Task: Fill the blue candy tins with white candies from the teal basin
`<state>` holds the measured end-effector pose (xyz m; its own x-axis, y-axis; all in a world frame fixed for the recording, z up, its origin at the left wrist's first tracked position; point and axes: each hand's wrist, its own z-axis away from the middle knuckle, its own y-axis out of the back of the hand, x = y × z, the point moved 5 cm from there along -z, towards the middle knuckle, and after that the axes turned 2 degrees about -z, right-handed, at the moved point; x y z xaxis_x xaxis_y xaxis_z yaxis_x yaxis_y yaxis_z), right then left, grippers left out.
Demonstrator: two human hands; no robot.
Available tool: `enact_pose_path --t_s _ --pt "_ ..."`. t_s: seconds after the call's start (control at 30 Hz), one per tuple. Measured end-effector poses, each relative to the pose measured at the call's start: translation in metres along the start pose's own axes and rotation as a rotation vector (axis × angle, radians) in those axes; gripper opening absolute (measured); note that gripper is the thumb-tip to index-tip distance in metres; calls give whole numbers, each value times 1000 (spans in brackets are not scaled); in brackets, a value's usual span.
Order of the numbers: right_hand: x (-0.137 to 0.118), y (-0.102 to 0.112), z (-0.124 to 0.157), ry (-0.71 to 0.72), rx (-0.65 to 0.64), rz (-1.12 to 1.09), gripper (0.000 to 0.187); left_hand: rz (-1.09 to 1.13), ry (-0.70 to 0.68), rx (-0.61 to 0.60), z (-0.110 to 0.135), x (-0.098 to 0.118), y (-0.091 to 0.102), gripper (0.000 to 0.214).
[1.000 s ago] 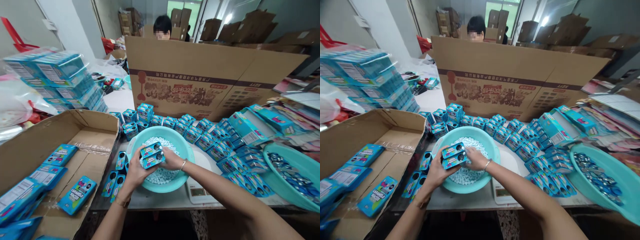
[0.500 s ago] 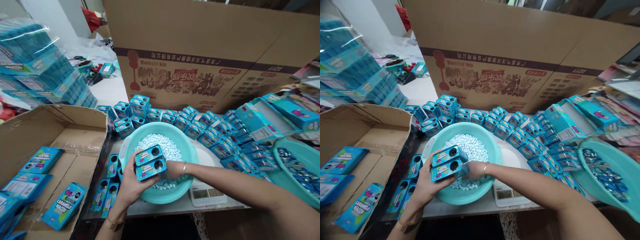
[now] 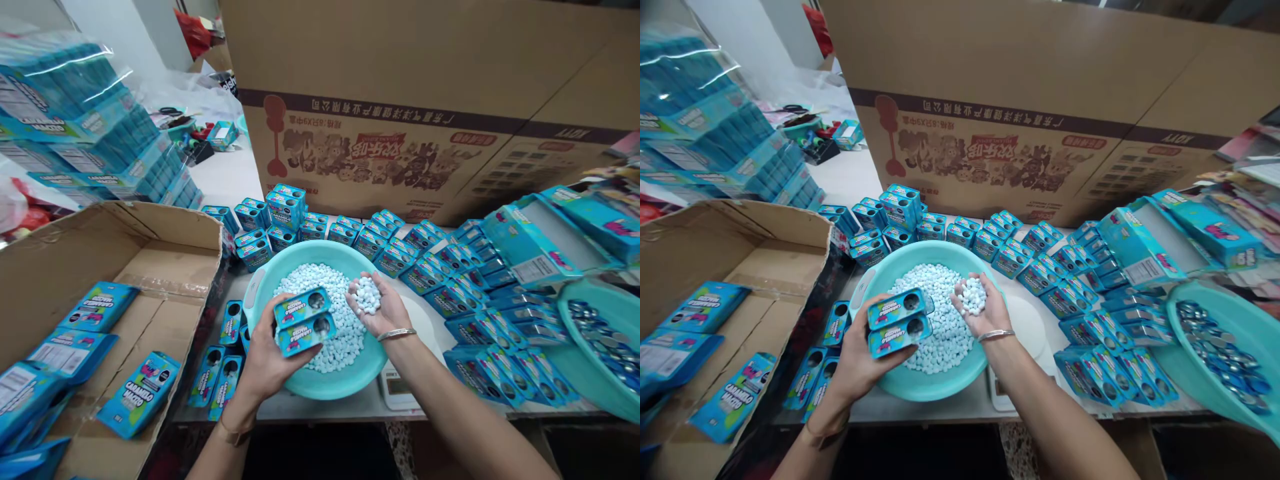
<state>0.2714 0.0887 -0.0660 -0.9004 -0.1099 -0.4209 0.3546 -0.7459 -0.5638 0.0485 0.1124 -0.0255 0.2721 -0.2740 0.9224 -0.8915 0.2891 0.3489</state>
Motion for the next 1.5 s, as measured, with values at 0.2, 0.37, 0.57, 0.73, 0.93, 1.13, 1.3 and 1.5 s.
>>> enact_pose_path --t_s 0.2,0.37,0.57,0.73,0.93,1.13,1.3,1.5 --pt "9 -32 18 324 -140 -6 20 -246 63 30 -13 -10 -23 68" --pt "21 -55 32 562 -201 41 25 -268 37 25 -15 -6 -35 69" --pt "13 -56 27 472 -195 -9 18 -224 26 6 -8 -2 -29 70" --pt "1 -44 12 412 -207 129 21 -181 -26 69 -1 -5 -19 69" --pt "18 -43 9 578 -275 589 47 -196 -116 105 -8 -3 -27 64" --pt "31 -48 11 561 -179 486 71 -105 -16 96 -18 -12 -41 71" --pt "18 -52 18 667 -334 664 73 55 -24 73 -15 -13 -36 73" --pt "-16 -29 27 804 -429 1018 67 197 6 -3 -6 -2 -8 79"
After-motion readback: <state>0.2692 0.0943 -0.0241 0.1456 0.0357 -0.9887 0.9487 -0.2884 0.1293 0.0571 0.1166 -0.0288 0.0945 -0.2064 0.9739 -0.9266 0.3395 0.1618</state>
